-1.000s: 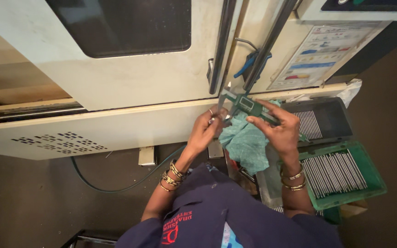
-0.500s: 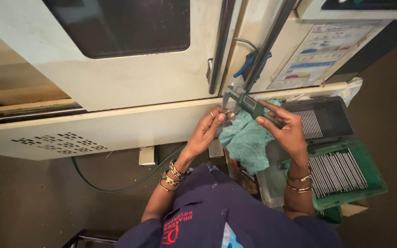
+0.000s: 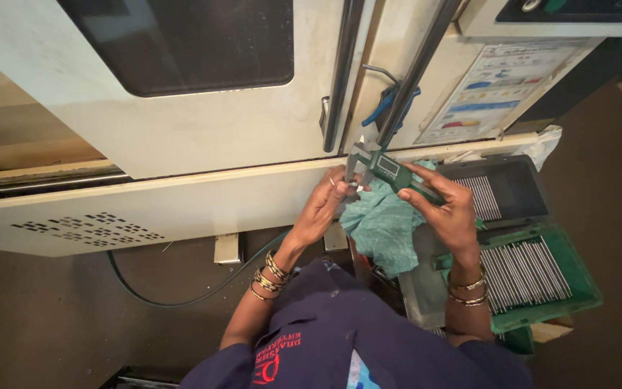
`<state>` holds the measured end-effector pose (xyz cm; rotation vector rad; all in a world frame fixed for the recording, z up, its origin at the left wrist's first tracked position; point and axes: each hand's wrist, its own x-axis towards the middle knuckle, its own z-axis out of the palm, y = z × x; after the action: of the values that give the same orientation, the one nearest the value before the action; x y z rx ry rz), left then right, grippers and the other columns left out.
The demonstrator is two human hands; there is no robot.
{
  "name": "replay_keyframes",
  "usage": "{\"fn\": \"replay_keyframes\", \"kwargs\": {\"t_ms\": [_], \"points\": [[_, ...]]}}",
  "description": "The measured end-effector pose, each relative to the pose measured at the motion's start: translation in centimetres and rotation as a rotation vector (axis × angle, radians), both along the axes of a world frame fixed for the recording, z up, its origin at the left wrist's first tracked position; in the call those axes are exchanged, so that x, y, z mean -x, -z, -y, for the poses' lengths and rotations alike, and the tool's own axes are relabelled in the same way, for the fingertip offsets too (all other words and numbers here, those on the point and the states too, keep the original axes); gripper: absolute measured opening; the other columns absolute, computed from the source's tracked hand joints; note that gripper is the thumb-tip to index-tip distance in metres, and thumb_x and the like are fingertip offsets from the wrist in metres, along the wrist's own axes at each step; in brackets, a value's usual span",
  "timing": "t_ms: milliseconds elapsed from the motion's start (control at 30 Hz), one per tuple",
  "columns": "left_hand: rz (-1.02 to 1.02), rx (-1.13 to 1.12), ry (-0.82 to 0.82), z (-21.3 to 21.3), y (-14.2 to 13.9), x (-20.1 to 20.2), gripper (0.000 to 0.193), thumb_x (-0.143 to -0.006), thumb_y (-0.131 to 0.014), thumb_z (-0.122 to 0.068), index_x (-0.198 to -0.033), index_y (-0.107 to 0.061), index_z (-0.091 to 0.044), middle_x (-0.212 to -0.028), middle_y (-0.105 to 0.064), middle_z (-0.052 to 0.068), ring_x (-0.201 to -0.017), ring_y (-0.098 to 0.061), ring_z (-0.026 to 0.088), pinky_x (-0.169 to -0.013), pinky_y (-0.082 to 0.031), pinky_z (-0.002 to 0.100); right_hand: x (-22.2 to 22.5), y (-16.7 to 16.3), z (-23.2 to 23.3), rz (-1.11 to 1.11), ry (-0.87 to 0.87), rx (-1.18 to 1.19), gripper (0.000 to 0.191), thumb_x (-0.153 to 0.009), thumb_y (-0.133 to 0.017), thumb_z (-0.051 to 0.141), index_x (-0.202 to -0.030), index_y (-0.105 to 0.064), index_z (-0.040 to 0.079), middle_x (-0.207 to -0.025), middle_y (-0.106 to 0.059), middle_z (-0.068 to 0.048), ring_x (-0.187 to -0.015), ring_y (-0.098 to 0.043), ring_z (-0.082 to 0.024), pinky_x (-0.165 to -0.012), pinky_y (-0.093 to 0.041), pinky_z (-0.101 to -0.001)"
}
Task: The person retrieves a metal rod from a machine, wipes it with a cloth, and measures it using a digital caliper. The person repeats this process for multiple rods, placing each measured rod into a green bin.
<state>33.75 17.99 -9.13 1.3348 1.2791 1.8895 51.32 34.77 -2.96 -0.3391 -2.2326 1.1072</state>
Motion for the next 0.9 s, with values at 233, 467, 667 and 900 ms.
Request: {"fn": "replay_keyframes", "kwargs": {"t_ms": [233,467,667,900], "points": [[-0.210,-0.020,-0.132,-0.3,-0.3,0.3,0.041,-0.115,-0.042,-0.037,-0.106,-0.063,-0.003,-0.097,-0.054,0.006,-0.098,-0.048,0.022,-0.097,-0.041,0.037,0.2,-0.7,0.5,-0.005,0.040,-0.090,0.045,-0.087,-0.081,0.015,-0.130,-0.070,0.003,-0.113,-0.078,-0.012,-0.093,-0.075,-0.012,-0.079,-0.059,-0.0254],[-0.326,-0.098,-0.168,-0.3,-0.2,0.5,0.045,-0.113,-0.041,-0.040,-0.105,-0.069,-0.007,-0.093,-0.051,0.007,-0.095,-0.048,0.025,-0.097,-0.038,0.041,-0.2,-0.8,1.2,-0.066,0.135,-0.266,0.049,-0.084,-0.087,0.022,-0.128,-0.072,0.007,-0.103,-0.077,-0.010,-0.077,-0.069,-0.010,-0.062,-0.053,-0.0225],[-0.341,-0.191,-0.153,-0.5,0.3,0.4,0.047,-0.113,-0.040,-0.047,-0.105,-0.068,-0.010,-0.097,-0.057,0.006,-0.099,-0.051,0.024,-0.099,-0.039,0.040,-1.0,-0.6,1.8,-0.102,0.179,-0.400,0.053,-0.080,-0.089,0.024,-0.129,-0.073,0.009,-0.072,-0.059,0.000,-0.055,-0.042,-0.006,-0.049,-0.033,-0.0267],[-0.351,-0.236,-0.147,-0.6,1.0,0.3,0.050,-0.112,-0.039,-0.051,-0.102,-0.067,-0.011,-0.102,-0.060,0.005,-0.100,-0.051,0.023,-0.100,-0.039,0.040,-1.8,-0.7,2.0,-0.121,0.187,-0.459,0.054,-0.079,-0.090,0.026,-0.128,-0.074,0.012,-0.065,-0.050,0.002,-0.052,-0.036,-0.005,-0.047,-0.027,-0.0274]]}}
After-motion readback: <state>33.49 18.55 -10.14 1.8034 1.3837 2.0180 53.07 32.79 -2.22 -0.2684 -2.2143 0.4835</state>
